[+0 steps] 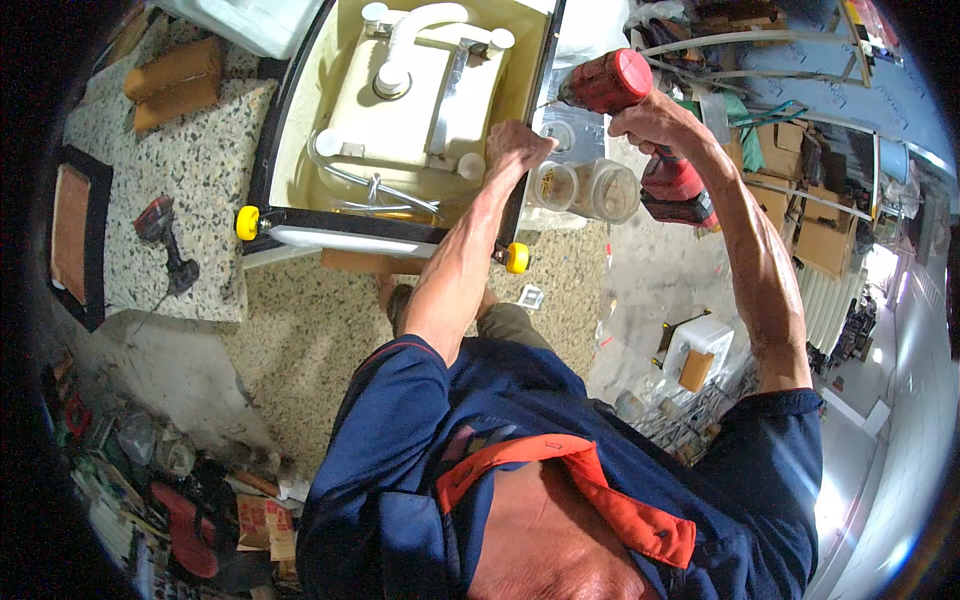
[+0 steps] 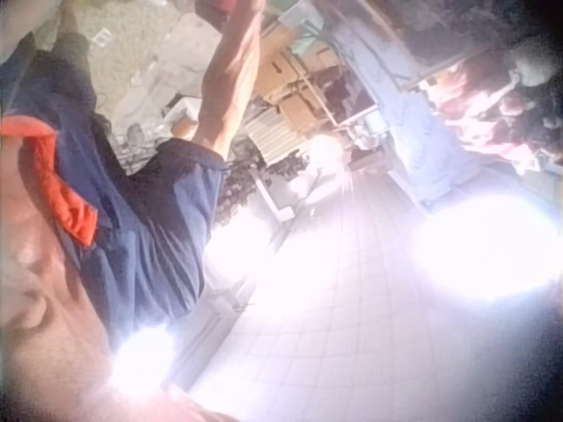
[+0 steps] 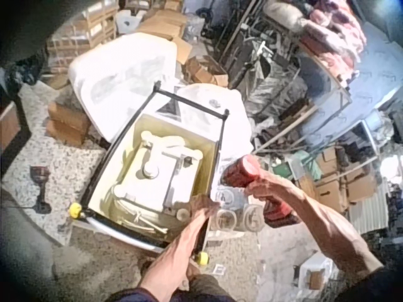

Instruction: The person positions a metal frame under a white sink and secures it using a cordless drill and screws. They repeatedly pick screws from a container and fasten them into the frame corners.

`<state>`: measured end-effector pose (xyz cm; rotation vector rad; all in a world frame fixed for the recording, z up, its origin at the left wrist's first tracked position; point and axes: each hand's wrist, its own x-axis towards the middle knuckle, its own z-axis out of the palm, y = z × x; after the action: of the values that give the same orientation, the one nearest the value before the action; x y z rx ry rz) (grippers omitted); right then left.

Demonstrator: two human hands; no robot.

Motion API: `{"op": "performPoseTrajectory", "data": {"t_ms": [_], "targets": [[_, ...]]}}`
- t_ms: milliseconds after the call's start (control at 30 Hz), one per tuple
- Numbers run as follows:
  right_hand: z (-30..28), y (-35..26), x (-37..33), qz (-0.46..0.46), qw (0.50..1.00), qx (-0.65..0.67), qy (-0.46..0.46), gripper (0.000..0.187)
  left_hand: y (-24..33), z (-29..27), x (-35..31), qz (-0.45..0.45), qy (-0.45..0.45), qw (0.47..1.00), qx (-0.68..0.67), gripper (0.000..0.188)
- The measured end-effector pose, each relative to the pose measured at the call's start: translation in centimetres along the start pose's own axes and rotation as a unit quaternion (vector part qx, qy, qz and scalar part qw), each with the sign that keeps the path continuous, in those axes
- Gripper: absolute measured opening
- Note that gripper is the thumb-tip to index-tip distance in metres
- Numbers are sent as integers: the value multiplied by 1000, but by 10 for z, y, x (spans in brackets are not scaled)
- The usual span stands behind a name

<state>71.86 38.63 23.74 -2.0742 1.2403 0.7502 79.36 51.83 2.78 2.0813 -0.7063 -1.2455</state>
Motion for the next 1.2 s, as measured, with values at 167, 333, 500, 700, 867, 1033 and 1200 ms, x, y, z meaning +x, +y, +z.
{"op": "performPoseTrajectory", "data": {"t_ms": [167, 333, 500, 700, 867, 1033, 1200], "targets": [[2, -2, -8, -20, 1000, -2, -4, 21, -2, 4, 1, 2, 7, 1000, 7, 57], [6, 3, 1, -34, 999, 27, -4, 21, -7, 3, 7, -1, 14, 1000, 17, 55], [6, 5, -2, -62, 998, 18, 6, 22, -9, 9, 7, -5, 61, 998, 19, 61], [6, 11, 8, -57, 998, 9, 5, 20, -4, 0, 1, -7, 25, 1000, -4, 59], [18, 6, 10, -64, 997, -40, 12, 20, -7, 2, -4, -7, 20, 1000, -4, 61], [16, 3, 16, -55, 997, -51, 19, 20, -8, 9, 6, 0, 31, 999, 17, 62], [14, 16, 33, -84, 996, -4, -12, 22, -4, 3, 0, -46, 57, 997, 7, 56]]}}
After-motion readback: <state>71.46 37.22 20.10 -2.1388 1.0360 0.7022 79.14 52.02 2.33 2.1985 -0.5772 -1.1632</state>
